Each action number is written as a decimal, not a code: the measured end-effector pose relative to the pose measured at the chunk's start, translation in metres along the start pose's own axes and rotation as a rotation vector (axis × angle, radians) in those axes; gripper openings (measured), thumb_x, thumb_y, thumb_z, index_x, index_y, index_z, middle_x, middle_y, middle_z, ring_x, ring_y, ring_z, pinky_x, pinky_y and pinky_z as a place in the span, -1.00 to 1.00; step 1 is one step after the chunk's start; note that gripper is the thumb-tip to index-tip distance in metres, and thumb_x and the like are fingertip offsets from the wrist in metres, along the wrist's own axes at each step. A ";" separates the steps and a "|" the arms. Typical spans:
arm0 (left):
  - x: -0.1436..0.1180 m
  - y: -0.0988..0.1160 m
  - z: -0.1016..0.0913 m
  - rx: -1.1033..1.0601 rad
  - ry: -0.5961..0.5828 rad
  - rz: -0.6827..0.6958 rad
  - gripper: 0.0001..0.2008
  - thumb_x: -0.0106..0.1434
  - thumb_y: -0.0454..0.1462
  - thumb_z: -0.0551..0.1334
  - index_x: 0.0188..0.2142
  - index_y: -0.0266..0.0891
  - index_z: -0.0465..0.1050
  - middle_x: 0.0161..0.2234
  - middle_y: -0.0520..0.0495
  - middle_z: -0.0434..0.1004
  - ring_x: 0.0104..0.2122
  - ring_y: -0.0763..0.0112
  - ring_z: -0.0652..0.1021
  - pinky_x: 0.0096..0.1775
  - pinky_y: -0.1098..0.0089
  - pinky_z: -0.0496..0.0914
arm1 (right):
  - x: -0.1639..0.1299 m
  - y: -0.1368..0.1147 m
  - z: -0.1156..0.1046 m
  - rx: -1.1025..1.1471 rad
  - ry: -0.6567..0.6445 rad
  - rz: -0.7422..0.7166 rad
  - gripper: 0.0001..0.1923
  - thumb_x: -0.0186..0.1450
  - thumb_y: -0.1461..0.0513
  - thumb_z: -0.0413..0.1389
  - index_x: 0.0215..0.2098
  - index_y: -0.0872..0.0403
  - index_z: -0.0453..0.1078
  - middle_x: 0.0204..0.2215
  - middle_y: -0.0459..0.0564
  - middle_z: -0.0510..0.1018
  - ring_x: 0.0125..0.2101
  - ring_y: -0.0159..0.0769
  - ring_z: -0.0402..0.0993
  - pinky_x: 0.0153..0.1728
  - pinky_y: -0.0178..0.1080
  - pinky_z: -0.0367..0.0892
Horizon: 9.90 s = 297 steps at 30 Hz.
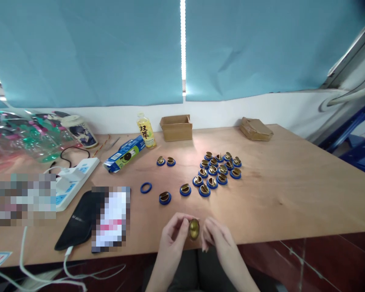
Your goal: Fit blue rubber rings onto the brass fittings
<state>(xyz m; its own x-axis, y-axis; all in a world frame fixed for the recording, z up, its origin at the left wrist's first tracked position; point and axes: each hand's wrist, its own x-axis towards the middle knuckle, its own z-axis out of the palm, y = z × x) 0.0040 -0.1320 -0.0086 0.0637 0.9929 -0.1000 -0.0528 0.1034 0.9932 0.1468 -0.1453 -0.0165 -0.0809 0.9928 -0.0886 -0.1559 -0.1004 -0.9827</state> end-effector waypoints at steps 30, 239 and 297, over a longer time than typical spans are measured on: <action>0.066 -0.013 -0.103 1.186 0.408 0.461 -0.68 0.38 -0.14 0.01 -0.09 -0.28 0.41 -0.16 -0.31 0.55 -0.14 -0.02 0.55 -0.10 0.05 0.45 | 0.020 -0.002 -0.068 -0.877 0.324 -0.277 -0.74 0.40 0.17 -0.04 -0.05 0.04 0.42 -0.16 0.04 0.59 -0.37 -0.24 0.54 -0.31 -0.24 0.41; 0.009 -0.026 0.005 0.679 0.326 0.531 -0.93 0.32 -0.32 0.18 -0.21 -0.17 0.41 -0.32 -0.05 0.56 -0.31 0.30 0.62 -0.25 0.35 0.54 | 0.019 0.017 0.000 -0.501 0.124 -0.317 -0.83 0.43 0.28 0.00 -0.03 -0.03 0.28 -0.14 -0.03 0.55 -0.11 -0.24 0.54 -0.10 -0.26 0.46; 0.011 -0.015 -0.001 0.467 0.143 0.251 -0.82 0.36 -0.23 0.12 -0.14 -0.17 0.47 -0.20 -0.12 0.64 -0.22 0.28 0.65 -0.18 0.33 0.54 | 0.025 0.005 -0.009 -0.194 0.002 -0.196 -0.87 0.41 0.19 0.04 -0.17 0.04 0.39 -0.27 -0.01 0.49 -0.31 -0.28 0.47 -0.27 -0.27 0.39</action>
<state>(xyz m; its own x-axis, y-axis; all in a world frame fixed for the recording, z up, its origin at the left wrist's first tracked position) 0.0047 -0.1225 -0.0250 -0.0315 0.9852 0.1684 0.4013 -0.1419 0.9049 0.1526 -0.1199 -0.0255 -0.0661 0.9921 0.1065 0.0228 0.1082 -0.9939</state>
